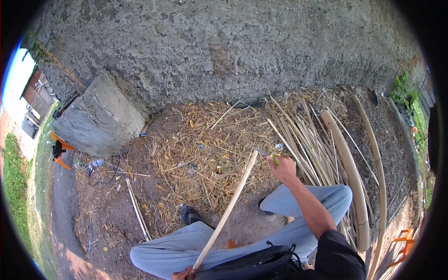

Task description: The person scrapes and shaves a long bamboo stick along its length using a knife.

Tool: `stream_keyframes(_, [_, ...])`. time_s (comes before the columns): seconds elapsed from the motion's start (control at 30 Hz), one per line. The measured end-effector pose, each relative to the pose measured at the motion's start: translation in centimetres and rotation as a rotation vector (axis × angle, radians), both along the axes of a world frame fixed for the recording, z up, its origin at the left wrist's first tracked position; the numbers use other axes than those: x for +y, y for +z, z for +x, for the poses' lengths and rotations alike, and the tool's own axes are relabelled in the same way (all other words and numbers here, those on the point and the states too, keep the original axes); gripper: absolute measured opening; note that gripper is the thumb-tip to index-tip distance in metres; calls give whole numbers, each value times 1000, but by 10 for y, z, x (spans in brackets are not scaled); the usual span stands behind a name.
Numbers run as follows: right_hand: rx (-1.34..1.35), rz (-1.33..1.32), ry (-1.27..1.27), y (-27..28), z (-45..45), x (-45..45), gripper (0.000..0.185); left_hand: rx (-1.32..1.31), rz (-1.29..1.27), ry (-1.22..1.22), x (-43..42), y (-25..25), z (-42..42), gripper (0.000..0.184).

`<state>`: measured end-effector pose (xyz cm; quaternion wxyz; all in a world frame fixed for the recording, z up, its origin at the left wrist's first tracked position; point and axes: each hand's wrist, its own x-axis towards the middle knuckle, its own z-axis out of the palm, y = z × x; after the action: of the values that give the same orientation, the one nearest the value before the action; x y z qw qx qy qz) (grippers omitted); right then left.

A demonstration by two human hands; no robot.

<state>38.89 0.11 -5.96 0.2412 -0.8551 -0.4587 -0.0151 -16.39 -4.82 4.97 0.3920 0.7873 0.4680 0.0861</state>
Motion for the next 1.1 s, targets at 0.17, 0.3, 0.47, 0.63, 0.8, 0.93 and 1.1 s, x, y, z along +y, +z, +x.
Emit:
stream_keyframes(0.17, [686, 289, -374, -2, 17, -11, 49, 107, -22, 73, 8, 6, 7, 32])
stream_keyframes(0.3, [1539, 518, -439, 8, -2, -24, 54, 97, -60, 112, 3, -13, -3, 32])
stream_keyframes(0.47, [1515, 394, -202, 34, -62, -20, 51, 133, -17, 102, -2, -12, 6, 28])
stream_keyframes(0.63, [578, 212, 150, 29, -99, -20, 39, 6, 85, 108, -6, -23, 3, 26])
stream_keyframes(0.8, [278, 115, 239, 46, -115, -26, 31, 6, 56, 125, -5, -9, 9, 27])
stream_keyframes(0.93, [299, 162, 301, 41, -128, -28, 30, 41, 11, 184, -8, -19, 5, 28])
stream_keyframes(1.1, [129, 228, 262, 49, -120, -15, 30, 129, 20, 191, -7, -26, -3, 27])
